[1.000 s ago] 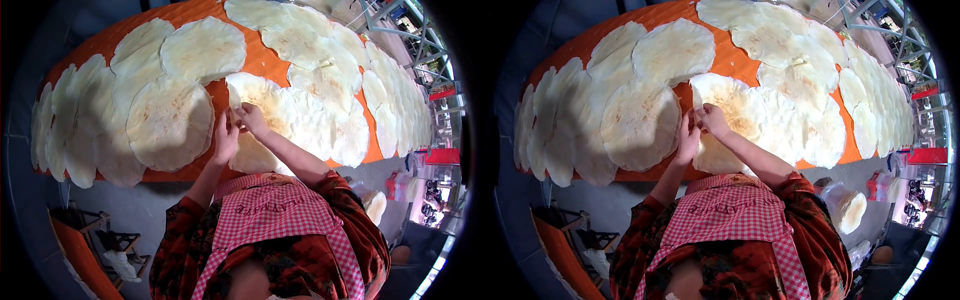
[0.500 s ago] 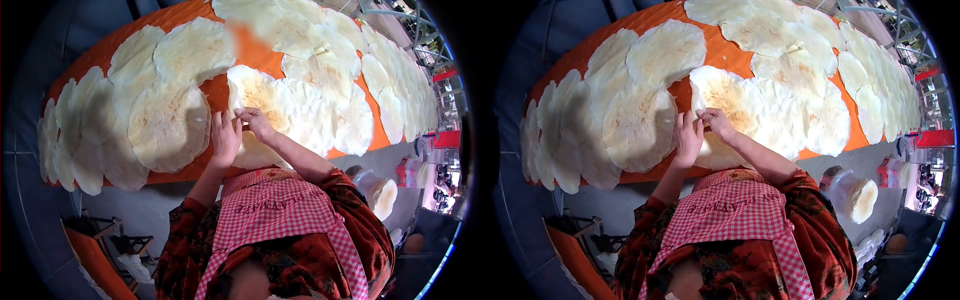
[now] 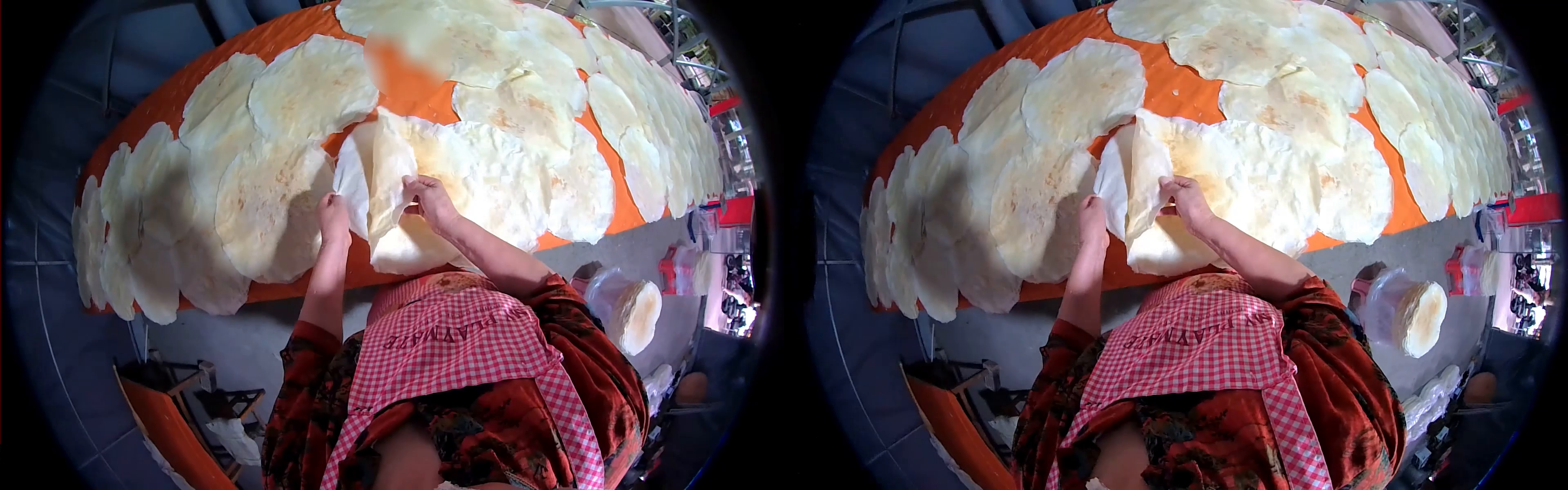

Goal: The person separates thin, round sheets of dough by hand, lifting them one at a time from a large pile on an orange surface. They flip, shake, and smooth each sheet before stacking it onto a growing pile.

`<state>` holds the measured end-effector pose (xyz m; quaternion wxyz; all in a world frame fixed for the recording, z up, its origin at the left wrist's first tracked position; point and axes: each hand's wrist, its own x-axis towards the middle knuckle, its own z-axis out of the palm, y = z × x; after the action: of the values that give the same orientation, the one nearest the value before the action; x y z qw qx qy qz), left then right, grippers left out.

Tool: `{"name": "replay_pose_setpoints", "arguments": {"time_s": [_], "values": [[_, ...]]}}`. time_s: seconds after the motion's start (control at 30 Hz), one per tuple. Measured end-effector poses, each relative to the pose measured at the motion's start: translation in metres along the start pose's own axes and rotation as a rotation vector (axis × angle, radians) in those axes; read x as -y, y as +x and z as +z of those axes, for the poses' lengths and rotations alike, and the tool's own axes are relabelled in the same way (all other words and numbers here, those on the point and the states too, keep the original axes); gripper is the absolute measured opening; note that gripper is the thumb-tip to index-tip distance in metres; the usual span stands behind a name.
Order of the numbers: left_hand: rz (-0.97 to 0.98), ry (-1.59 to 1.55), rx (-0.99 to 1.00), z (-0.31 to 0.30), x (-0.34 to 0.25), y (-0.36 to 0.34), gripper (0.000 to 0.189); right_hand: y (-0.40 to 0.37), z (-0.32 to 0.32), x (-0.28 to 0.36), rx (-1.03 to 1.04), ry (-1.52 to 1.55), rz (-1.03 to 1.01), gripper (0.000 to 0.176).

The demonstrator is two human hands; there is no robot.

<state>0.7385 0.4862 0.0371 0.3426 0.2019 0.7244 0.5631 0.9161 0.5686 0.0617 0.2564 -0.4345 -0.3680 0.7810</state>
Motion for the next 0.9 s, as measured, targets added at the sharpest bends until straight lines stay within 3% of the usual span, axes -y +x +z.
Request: {"name": "replay_pose_setpoints", "arguments": {"time_s": [0.17, 0.23, 0.3, 0.33, 0.37, 0.43, 0.47, 0.53, 0.6, 0.67, 0.7, 0.73, 0.77, 0.83, 0.9], "values": [[0.198, 0.405, -0.032, 0.029, 0.011, -0.007, 0.023, -0.003, 0.018, -0.004, 0.024, -0.243, -0.033, 0.026], [0.096, 0.211, 0.078, 0.033, -0.004, -0.011, 0.02, 0.005, 0.023, -0.011, 0.012, -0.338, -0.161, 0.021], [0.127, 0.013, 0.057, 0.034, -0.002, -0.01, 0.022, 0.015, 0.022, -0.018, 0.009, -0.366, -0.227, 0.017], [0.138, -0.088, 0.043, 0.032, 0.004, -0.006, 0.023, 0.005, 0.016, 0.003, 0.037, -0.309, -0.172, 0.018], [0.09, -0.211, -0.04, 0.028, 0.022, 0.009, 0.021, 0.013, -0.003, 0.009, -0.026, -0.477, -0.258, 0.016], [-0.04, -0.367, -0.145, 0.01, 0.006, 0.009, 0.022, 0.029, -0.062, 0.033, -0.104, -0.384, -0.257, 0.009], [-0.066, -0.348, -0.159, -0.004, 0.015, 0.018, 0.022, 0.008, -0.074, 0.071, -0.208, -0.399, -0.215, 0.009], [-0.12, -0.309, -0.184, -0.031, 0.043, 0.032, 0.023, 0.016, -0.143, 0.108, -0.212, -0.479, -0.307, 0.009], [-0.026, -0.151, -0.174, -0.04, 0.046, 0.024, 0.023, 0.008, -0.198, 0.153, -0.23, -0.658, -0.254, 0.013], [-0.014, -0.065, -0.212, -0.044, 0.043, 0.012, 0.022, 0.026, -0.268, 0.185, -0.274, -0.753, -0.411, 0.019], [-0.026, -0.12, -0.256, -0.044, 0.046, 0.01, 0.022, 0.031, -0.301, 0.209, -0.357, -0.797, -0.397, 0.017], [-0.036, -0.175, -0.299, -0.045, 0.051, 0.009, 0.022, 0.016, -0.291, 0.236, -0.524, -0.89, -0.338, 0.015], [-0.046, -0.23, -0.341, -0.045, 0.053, 0.009, 0.022, 0.008, -0.292, 0.255, -0.504, -1.029, -0.375, 0.014], [-0.005, -0.198, -0.305, -0.045, 0.044, 0.0, 0.019, -0.021, -0.226, 0.286, -0.451, -1.206, -0.354, 0.014], [0.04, -0.223, -0.253, -0.044, 0.029, -0.015, 0.016, -0.019, -0.18, 0.279, -0.268, -1.063, -0.443, 0.016]]}}
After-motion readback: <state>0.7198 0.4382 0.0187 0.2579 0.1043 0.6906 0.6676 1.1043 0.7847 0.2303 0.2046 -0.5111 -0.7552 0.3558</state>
